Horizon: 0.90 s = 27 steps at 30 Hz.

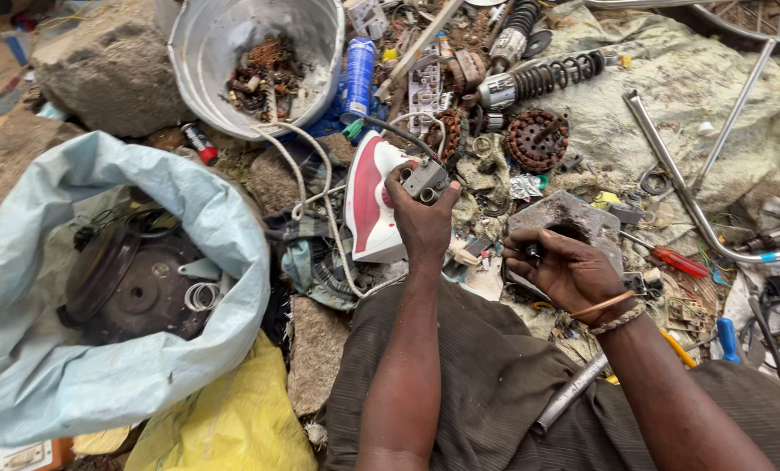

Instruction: The person sits on the ground and uses a hammer, screwdriver, and pliers to disassemble and adjust a small metal component. They repeatedly strike the part, pry it open, and manipulate internal pieces while surrounded by scrap materials.

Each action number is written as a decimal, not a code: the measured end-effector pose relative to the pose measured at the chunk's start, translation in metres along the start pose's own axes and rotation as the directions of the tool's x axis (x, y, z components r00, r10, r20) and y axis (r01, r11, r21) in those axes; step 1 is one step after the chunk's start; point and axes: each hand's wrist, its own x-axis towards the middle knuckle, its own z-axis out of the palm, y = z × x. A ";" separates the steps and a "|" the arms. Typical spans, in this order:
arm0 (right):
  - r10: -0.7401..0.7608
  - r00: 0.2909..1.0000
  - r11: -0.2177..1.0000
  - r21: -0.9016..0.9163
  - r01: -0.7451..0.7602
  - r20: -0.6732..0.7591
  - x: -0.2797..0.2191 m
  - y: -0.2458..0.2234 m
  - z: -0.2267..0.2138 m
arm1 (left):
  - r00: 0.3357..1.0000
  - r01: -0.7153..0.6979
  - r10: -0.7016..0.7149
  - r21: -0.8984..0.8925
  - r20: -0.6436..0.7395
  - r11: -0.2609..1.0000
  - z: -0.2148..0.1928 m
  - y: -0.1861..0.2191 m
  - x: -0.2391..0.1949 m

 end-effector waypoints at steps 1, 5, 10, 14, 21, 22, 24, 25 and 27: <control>0.007 1.000 1.000 -0.007 -0.007 -0.022 0.000 0.002 -0.001 | 0.999 0.030 -0.031 -0.031 -0.011 0.999 -0.004 0.005 0.001; 0.025 0.987 0.977 -0.204 -0.057 -0.156 -0.005 0.024 -0.016 | 0.990 0.133 -0.143 -0.278 -0.017 0.951 -0.016 0.018 0.004; 0.139 0.887 0.948 -0.199 -0.248 -0.441 -0.018 0.074 -0.059 | 0.992 0.047 -0.057 -0.096 -0.110 0.994 -0.022 0.019 0.004; 0.204 0.897 0.954 -0.124 -0.271 -0.392 -0.028 0.096 -0.095 | 0.990 0.034 -0.063 -0.220 -0.125 0.975 -0.027 0.021 0.008; 0.278 0.871 0.909 -0.182 -0.375 -0.406 0.024 0.069 -0.084 | 0.956 0.046 -0.158 -0.404 -0.246 0.913 -0.041 0.020 0.021; 0.267 0.869 0.910 -0.188 -0.370 -0.416 0.041 0.056 -0.073 | 0.945 0.066 -0.190 -0.416 -0.265 0.907 -0.043 0.020 0.025; 0.183 0.892 0.892 -0.312 -0.328 -0.414 0.070 0.029 -0.051 | 0.933 0.057 -0.193 -0.405 -0.304 0.912 -0.043 0.019 0.030; 0.143 0.902 0.876 -0.372 -0.307 -0.408 0.082 0.019 -0.040 | 0.925 0.054 -0.196 -0.399 -0.325 0.916 -0.043 0.018 0.032; 0.050 0.960 0.895 -0.414 -0.165 -0.275 0.096 0.004 -0.019 | 0.916 0.026 -0.190 -0.422 -0.354 0.906 -0.041 0.019 0.036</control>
